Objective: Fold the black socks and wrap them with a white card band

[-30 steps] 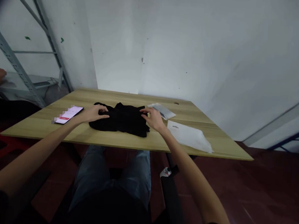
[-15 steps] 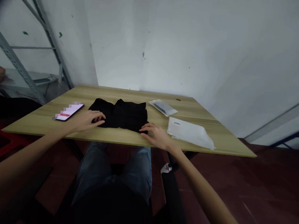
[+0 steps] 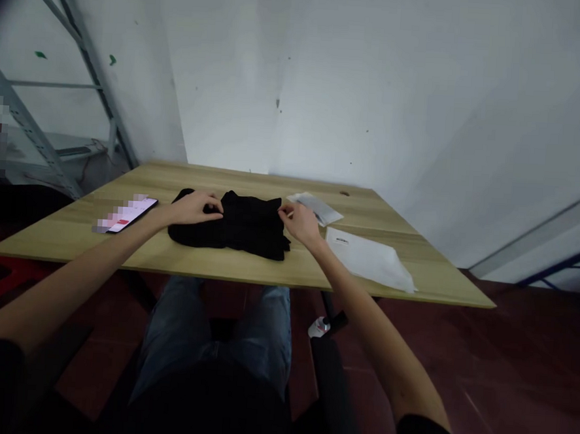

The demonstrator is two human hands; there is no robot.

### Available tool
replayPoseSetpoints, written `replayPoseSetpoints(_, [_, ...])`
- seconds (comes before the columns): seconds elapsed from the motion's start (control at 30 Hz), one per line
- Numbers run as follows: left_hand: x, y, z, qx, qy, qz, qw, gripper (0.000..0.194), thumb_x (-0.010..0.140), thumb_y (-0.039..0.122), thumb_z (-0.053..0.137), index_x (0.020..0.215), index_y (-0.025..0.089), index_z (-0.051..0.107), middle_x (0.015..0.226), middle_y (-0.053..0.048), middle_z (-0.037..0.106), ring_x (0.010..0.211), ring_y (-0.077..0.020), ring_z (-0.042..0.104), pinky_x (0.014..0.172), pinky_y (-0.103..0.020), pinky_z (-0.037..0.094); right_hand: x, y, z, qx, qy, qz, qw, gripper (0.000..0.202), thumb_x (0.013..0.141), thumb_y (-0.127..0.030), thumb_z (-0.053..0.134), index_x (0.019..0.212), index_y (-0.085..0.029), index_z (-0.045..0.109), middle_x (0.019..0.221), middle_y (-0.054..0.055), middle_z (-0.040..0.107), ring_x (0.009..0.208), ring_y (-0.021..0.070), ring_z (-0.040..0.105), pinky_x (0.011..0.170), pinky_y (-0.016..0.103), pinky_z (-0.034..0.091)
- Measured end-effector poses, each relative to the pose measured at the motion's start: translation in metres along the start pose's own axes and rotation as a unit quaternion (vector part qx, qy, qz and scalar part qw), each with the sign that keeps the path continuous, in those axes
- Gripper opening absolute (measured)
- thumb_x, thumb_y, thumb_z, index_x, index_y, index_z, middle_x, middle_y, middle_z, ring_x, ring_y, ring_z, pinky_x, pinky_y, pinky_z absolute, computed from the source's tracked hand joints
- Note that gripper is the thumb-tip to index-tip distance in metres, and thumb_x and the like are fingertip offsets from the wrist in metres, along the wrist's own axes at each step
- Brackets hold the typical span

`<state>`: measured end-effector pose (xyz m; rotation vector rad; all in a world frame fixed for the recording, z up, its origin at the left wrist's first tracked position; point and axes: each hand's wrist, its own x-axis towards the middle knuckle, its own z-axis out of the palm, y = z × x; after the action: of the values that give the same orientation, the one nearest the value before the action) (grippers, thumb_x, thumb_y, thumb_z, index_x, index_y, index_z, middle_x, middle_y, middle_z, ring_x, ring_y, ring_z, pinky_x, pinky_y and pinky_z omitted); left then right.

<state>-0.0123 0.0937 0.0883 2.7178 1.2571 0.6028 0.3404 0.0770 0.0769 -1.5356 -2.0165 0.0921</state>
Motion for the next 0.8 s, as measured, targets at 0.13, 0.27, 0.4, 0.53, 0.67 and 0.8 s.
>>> replayPoseSetpoints(0.13, [0.031,-0.020,-0.008,-0.076,0.073,-0.054,0.993,0.035,0.092,0.052,0.063,0.099,0.022,0.080,0.099,-0.009,0.074,0.087,-0.0235,0.066,0.085,-0.036,0.053,0.044,-0.005,-0.006,-0.009,0.029,0.072,0.997,0.025,0.098,-0.030,0.064,0.109,-0.019,0.083,0.102,0.010,0.082,0.096,0.0267,0.076,0.090,0.034,0.057])
replayPoseSetpoints(0.27, [0.069,-0.035,0.007,-0.069,0.107,-0.125,0.984,0.038,0.098,0.048,0.054,0.104,0.019,0.078,0.106,-0.011,0.077,0.094,-0.0250,0.069,0.091,-0.037,0.054,0.082,-0.009,0.005,-0.020,0.012,0.203,0.979,0.024,0.095,-0.022,0.064,0.109,-0.020,0.083,0.111,0.011,0.081,0.108,0.0290,0.074,0.095,0.035,0.056])
replayPoseSetpoints(0.4, [0.085,-0.040,0.034,-0.078,0.045,-0.179,0.980,0.043,0.101,0.050,0.049,0.106,0.020,0.078,0.120,-0.012,0.078,0.111,-0.0290,0.071,0.100,-0.037,0.053,0.087,-0.011,0.029,-0.028,0.042,0.262,0.964,0.027,0.099,-0.021,0.058,0.115,-0.017,0.080,0.119,0.018,0.077,0.112,0.0324,0.073,0.096,0.040,0.056])
replayPoseSetpoints(0.53, [0.083,-0.050,0.049,-0.091,0.020,-0.197,0.976,0.055,0.099,0.066,0.046,0.111,0.024,0.079,0.126,-0.009,0.078,0.117,-0.0318,0.071,0.099,-0.037,0.054,0.072,-0.009,0.054,-0.017,0.063,0.262,0.963,0.033,0.102,-0.034,0.060,0.124,-0.015,0.074,0.129,0.020,0.071,0.113,0.0333,0.071,0.098,0.042,0.055])
replayPoseSetpoints(0.67, [0.083,-0.061,0.056,-0.082,0.026,-0.239,0.967,0.072,0.102,0.073,0.030,0.110,0.019,0.077,0.125,-0.015,0.077,0.116,-0.0356,0.071,0.099,-0.042,0.054,0.062,-0.008,0.069,0.009,0.087,0.256,0.963,0.045,0.111,-0.040,0.038,0.128,-0.014,0.070,0.126,0.022,0.069,0.115,0.0318,0.068,0.098,0.040,0.052])
replayPoseSetpoints(0.8, [0.084,-0.064,0.064,-0.058,0.041,-0.251,0.965,0.075,0.102,0.075,0.029,0.099,0.017,0.076,0.127,-0.019,0.075,0.113,-0.0350,0.071,0.098,-0.043,0.053,0.060,-0.009,0.078,0.012,0.121,0.225,0.967,0.037,0.107,-0.040,0.051,0.126,-0.016,0.072,0.131,0.020,0.065,0.117,0.0322,0.065,0.100,0.041,0.049])
